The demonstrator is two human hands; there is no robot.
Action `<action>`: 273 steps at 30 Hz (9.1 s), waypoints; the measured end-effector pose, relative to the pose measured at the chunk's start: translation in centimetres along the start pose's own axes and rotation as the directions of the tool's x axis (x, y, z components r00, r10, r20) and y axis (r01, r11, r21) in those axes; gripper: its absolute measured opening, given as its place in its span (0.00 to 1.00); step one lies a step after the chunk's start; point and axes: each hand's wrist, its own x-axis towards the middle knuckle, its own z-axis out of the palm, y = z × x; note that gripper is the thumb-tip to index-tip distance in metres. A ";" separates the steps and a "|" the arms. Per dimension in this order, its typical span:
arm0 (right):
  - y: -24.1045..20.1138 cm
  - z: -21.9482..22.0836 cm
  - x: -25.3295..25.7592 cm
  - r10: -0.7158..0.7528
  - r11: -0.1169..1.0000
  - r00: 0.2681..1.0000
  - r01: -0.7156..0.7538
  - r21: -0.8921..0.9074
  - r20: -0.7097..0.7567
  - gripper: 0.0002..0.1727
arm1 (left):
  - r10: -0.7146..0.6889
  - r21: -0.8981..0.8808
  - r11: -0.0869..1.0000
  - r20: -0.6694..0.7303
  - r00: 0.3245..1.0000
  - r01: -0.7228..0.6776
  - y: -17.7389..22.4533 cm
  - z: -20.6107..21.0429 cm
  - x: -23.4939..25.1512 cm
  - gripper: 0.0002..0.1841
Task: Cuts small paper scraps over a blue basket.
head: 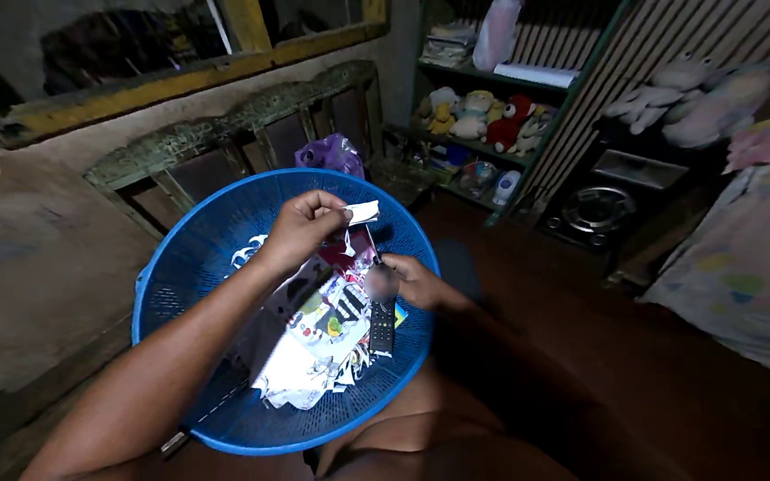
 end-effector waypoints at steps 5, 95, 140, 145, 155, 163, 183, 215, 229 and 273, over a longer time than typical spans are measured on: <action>0.0 0.0 0.0 0.001 1.000 1.000 -0.001 -0.002 0.005 0.24 | 0.001 0.065 0.998 0.032 0.999 -0.003 -0.5 0.1 0.0 0.07; 0.2 -0.4 -0.8 -0.049 0.957 0.922 0.153 0.246 -0.384 0.37 | -0.287 0.212 0.953 0.404 0.869 0.217 -0.5 2.2 0.5 0.11; 0.2 -0.2 -1.6 -0.008 0.904 0.873 0.214 0.369 -0.487 0.35 | -0.329 0.134 0.944 0.359 0.874 0.301 -0.6 3.6 -0.1 0.11; -0.2 -0.2 -1.5 -0.015 0.912 0.881 0.206 0.356 -0.473 0.35 | -0.306 0.224 0.947 0.399 0.864 0.232 -1.0 3.5 0.1 0.10; 0.2 -0.3 -1.5 -0.001 0.919 0.855 0.206 0.336 -0.519 0.32 | -0.253 0.243 0.956 0.409 0.877 0.163 -1.0 3.6 0.2 0.09; 0.2 -0.5 -1.4 -0.048 0.912 0.870 0.238 0.334 -0.490 0.37 | -0.312 0.101 0.950 0.342 0.886 0.295 -0.6 3.0 0.5 0.10; 2.0 0.4 -2.3 -0.047 0.998 0.999 0.048 0.036 -0.018 0.22 | -0.195 0.067 0.980 0.185 0.963 0.186 4.3 1.4 0.3 0.09; 0.5 -0.3 -2.0 -0.050 0.998 0.998 0.049 0.046 0.023 0.22 | -0.193 -0.005 0.980 0.244 0.950 0.200 0.2 0.6 -0.6 0.08; 0.0 -0.1 -2.1 -0.051 0.995 0.998 0.054 0.078 -0.038 0.20 | -0.176 0.040 0.984 0.289 0.941 0.171 0.2 0.8 -0.8 0.07; -0.4 0.0 -2.1 0.027 0.995 0.995 -0.016 0.101 -0.100 0.18 | -0.202 0.032 0.979 0.251 0.947 0.201 -0.2 1.0 -0.6 0.08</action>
